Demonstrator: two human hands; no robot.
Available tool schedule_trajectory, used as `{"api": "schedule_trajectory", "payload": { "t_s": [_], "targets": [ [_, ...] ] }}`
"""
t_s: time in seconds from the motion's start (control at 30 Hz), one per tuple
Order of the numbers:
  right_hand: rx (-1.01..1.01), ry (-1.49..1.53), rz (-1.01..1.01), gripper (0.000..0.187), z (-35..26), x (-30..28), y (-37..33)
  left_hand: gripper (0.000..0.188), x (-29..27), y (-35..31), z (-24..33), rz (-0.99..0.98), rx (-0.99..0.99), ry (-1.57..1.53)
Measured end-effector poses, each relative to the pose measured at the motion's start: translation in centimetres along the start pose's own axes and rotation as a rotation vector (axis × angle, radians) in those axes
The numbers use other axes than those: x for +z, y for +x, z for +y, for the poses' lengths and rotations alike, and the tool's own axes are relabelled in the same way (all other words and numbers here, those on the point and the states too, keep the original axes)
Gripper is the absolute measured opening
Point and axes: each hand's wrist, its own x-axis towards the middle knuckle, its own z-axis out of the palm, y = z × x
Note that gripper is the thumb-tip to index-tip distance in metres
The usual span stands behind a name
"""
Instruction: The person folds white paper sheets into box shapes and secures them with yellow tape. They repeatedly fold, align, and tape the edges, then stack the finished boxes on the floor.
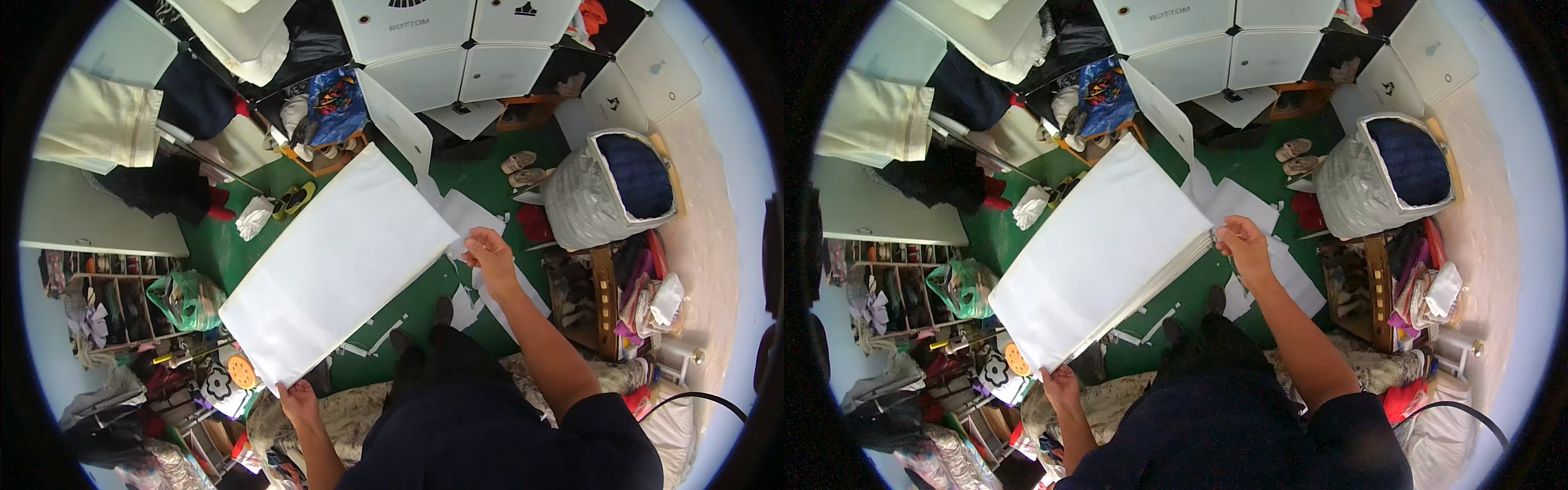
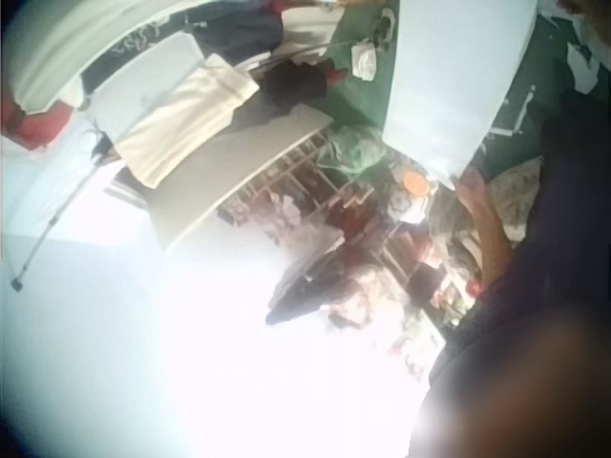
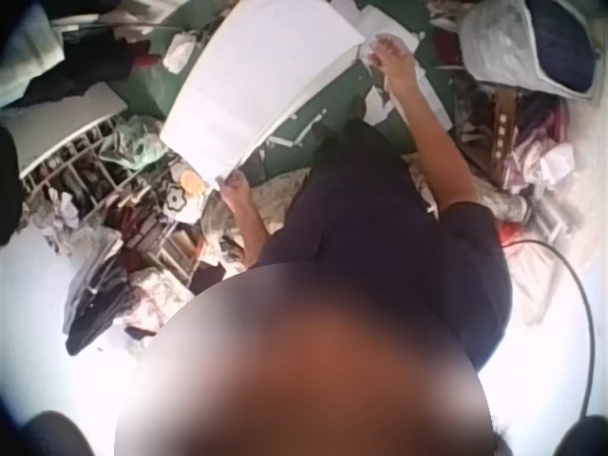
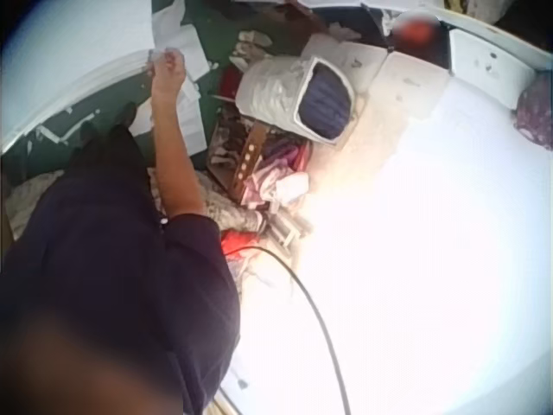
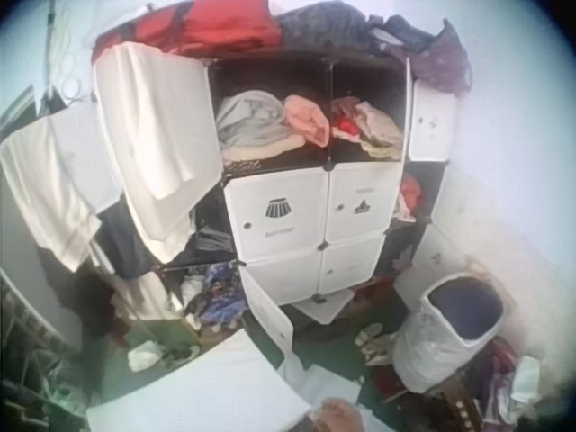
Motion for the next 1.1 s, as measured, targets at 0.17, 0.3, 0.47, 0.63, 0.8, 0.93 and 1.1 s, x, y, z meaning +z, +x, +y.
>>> {"api": "schedule_trajectory", "payload": {
  "t_s": [0.17, 0.3, 0.47, 0.63, 0.8, 0.93, 1.1],
  "targets": [
    [-0.031, -0.109, -0.083, 0.017, -0.3, 1.3, 1.4, 0.036, 1.3, -0.5, -0.5, 0.136, 0.067, -0.097],
    [0.000, -0.170, -0.064, 0.016, 0.3, 0.9, 2.4, 0.038, 2.2, -1.0, -1.1, 0.213, 0.107, -0.110],
    [0.033, -0.265, -0.069, 0.017, 0.7, 0.5, 2.6, 0.030, 4.2, -3.2, -4.5, 0.104, 0.054, -0.099],
    [-0.012, -0.314, -0.043, 0.015, 1.1, 0.3, 2.7, 0.024, 8.3, -5.6, -8.8, 0.059, -0.034, -0.164],
    [-0.028, -0.319, -0.003, 0.013, 0.7, 0.9, 2.2, 0.023, 10.9, -6.9, -10.1, 0.017, -0.057, -0.174],
    [-0.033, -0.360, -0.029, 0.015, 0.9, 0.7, 2.2, 0.023, 9.8, -6.0, -9.7, -0.052, -0.064, -0.124],
    [-0.012, -0.407, -0.010, 0.025, 1.2, 1.0, 1.9, 0.020, 9.1, -6.4, -7.9, -0.041, -0.072, -0.167]
  ]
}}
